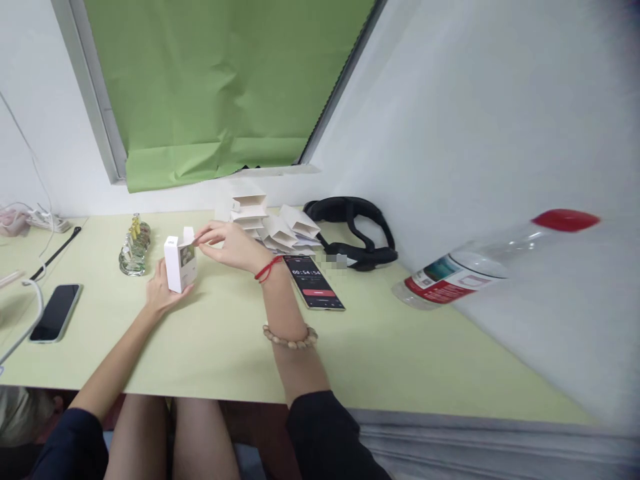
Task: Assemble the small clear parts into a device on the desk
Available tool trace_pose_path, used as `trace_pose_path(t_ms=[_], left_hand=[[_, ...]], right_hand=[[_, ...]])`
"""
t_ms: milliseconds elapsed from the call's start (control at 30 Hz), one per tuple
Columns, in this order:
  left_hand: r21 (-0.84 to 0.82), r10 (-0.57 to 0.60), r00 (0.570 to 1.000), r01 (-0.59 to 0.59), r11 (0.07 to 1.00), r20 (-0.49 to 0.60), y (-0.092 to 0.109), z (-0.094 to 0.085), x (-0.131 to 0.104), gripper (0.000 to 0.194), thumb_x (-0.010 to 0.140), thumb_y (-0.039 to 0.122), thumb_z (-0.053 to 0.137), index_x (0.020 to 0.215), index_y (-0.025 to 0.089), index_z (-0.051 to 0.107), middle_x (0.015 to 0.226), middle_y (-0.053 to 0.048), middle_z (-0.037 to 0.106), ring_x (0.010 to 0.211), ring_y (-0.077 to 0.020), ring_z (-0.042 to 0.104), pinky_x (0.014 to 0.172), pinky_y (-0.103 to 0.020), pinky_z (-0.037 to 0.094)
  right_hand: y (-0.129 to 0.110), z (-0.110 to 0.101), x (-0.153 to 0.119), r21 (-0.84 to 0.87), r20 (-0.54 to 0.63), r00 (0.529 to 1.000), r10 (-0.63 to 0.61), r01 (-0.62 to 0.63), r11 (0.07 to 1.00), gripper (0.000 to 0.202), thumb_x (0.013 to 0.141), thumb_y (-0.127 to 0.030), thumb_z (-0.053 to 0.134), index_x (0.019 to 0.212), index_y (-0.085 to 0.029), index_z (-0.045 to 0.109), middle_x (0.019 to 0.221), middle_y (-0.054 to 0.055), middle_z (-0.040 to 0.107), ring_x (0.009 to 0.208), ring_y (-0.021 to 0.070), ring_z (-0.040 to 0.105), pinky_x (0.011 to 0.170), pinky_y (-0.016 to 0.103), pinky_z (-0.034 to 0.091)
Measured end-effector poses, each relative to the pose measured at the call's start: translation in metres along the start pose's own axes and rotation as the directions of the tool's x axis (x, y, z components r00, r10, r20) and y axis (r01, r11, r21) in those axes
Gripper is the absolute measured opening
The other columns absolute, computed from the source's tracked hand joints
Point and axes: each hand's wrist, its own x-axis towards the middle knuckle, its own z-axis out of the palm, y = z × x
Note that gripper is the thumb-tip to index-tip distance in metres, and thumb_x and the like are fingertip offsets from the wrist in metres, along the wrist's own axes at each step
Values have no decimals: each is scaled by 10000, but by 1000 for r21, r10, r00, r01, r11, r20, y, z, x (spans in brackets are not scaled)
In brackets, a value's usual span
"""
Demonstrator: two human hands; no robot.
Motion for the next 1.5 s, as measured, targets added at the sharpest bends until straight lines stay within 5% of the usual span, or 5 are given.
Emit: trace_pose_path(t_ms=[200, 1067, 1333, 1433, 1500], left_hand=[[52, -16, 999, 18, 999, -45, 4, -1, 0, 632, 807, 532, 565, 1299, 143, 488, 1323, -126, 457, 935, -206, 616, 599, -266, 460], [9, 76, 987, -75, 997, -140, 12, -5, 0, 678, 874, 528, 499, 1423, 149, 377, 1344, -141, 458, 817, -135, 590, 566, -227, 440], [-44, 127, 983, -134, 990, -134, 9, -12, 2, 457, 864, 421, 448, 1220, 147, 535, 1264, -122, 513, 718, -93, 565, 541, -206, 430], [-116, 212, 949, -244, 963, -231, 23, -27, -18, 298, 877, 336, 422, 1021, 140, 594, 1140, -123, 565, 689, -80, 556, 588, -205, 465], [-148, 271, 916, -324, 934, -296, 35, -43, -48, 264, 888, 307, 402, 933, 145, 606, 1041, -130, 583, 728, -99, 571, 619, -218, 490]], right_hand=[[8, -4, -2, 14, -14, 996, 84, -84, 996, 149, 762, -118, 575, 765, -140, 722, 1040, 67, 624, 912, 137, 604, 761, 252, 502], [17, -19, -3, 5, 134, 968, 210, -213, 977, 212, 782, -96, 602, 927, -148, 747, 1138, 111, 610, 950, 138, 618, 870, 270, 502], [20, -36, -19, -28, -83, 986, 146, -149, 988, 201, 819, -167, 591, 960, -155, 733, 1227, 112, 559, 925, 161, 636, 802, 313, 549], [-2, -41, -25, -127, -276, 959, -66, 32, 991, 182, 826, -137, 572, 920, -155, 726, 1152, 98, 598, 929, 166, 635, 784, 304, 560], [-29, -42, -33, -225, -410, 880, -241, 159, 961, 189, 858, -135, 541, 934, -171, 711, 1086, 86, 621, 992, 176, 619, 787, 306, 560]])
